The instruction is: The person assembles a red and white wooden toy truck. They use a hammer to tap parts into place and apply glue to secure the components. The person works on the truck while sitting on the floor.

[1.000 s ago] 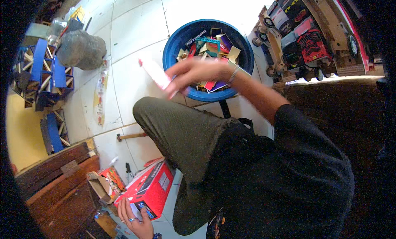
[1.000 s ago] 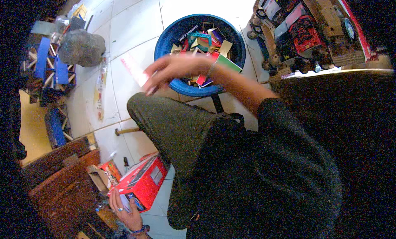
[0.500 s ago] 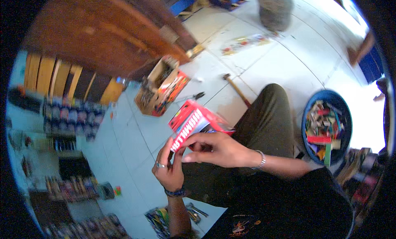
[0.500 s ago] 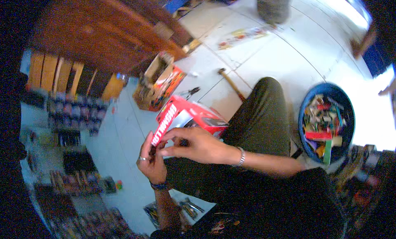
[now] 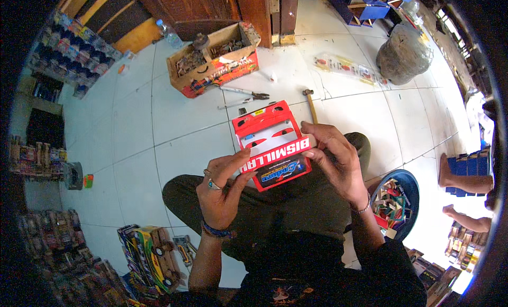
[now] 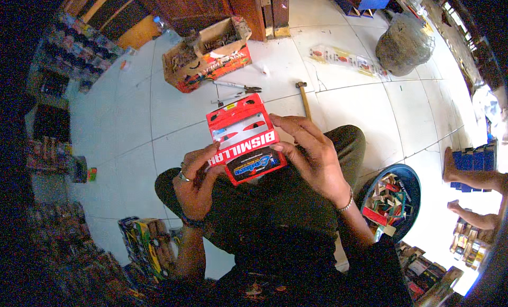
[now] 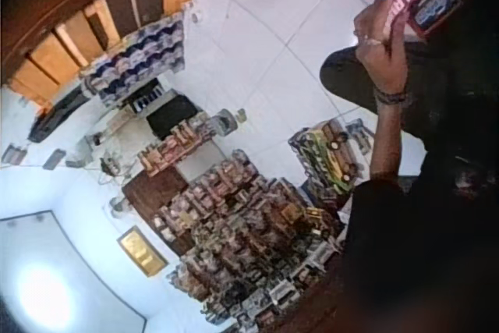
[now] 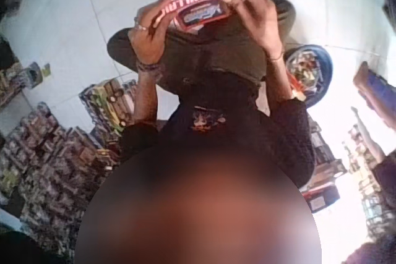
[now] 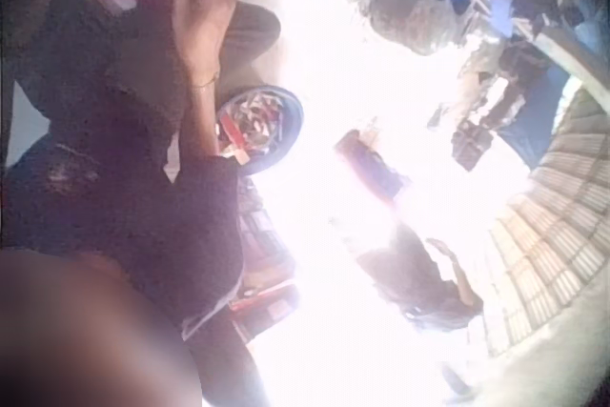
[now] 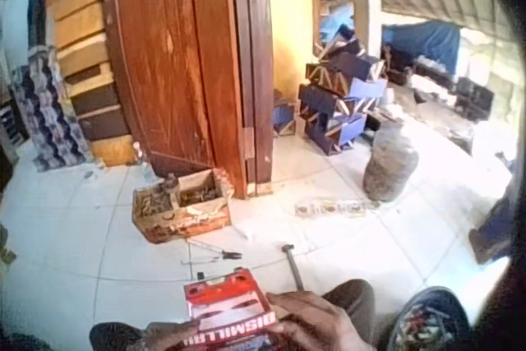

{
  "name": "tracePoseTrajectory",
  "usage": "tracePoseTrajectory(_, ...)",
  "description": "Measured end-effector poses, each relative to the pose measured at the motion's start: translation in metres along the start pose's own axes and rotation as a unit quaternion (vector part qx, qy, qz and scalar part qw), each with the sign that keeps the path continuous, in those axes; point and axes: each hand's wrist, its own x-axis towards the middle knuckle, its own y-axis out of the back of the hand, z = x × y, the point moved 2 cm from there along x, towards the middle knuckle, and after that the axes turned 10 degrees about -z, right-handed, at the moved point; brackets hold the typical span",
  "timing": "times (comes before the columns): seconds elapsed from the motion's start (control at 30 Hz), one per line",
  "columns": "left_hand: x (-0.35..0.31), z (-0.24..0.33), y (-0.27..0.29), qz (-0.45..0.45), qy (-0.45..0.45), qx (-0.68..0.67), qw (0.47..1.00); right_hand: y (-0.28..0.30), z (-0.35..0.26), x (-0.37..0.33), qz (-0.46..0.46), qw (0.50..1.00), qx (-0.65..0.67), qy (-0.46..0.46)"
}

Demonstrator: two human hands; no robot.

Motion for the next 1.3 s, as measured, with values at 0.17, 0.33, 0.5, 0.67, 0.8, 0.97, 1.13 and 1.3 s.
tracePoseTrajectory(0.17, -0.002, -0.003, -0.002, 0.001, 0.010, -0.010, 1.000, -0.007, 0.009, -0.003, 0.018, 0.999, -0.038, -0.002)
tracePoseTrajectory(0.33, -0.007, -0.006, -0.008, 0.032, 0.046, -0.056, 0.997, -0.018, 0.009, -0.008, 0.070, 0.992, -0.102, 0.005)
tracePoseTrajectory(0.5, -0.011, -0.011, -0.012, 0.052, 0.040, -0.041, 0.997, -0.023, 0.011, -0.012, 0.087, 0.990, -0.111, -0.010)
tracePoseTrajectory(0.67, -0.017, -0.011, -0.016, 0.069, 0.059, -0.015, 0.996, -0.025, 0.011, -0.014, 0.086, 0.992, -0.092, -0.034)
tracePoseTrajectory(0.8, -0.021, -0.011, -0.025, 0.114, 0.057, -0.023, 0.992, -0.026, 0.010, -0.013, 0.087, 0.992, -0.088, -0.014)
tracePoseTrajectory(0.97, -0.023, -0.002, -0.029, 0.097, 0.092, -0.008, 0.991, -0.026, 0.023, -0.024, 0.098, 0.995, -0.005, 0.017)
tracePoseTrajectory(1.13, -0.023, 0.011, -0.018, 0.060, 0.105, -0.002, 0.993, -0.040, 0.020, -0.029, 0.193, 0.980, 0.013, 0.039)
tracePoseTrajectory(1.3, -0.027, 0.003, -0.003, 0.014, 0.049, 0.097, 0.994, -0.050, 0.010, -0.002, 0.225, 0.971, 0.041, 0.065)
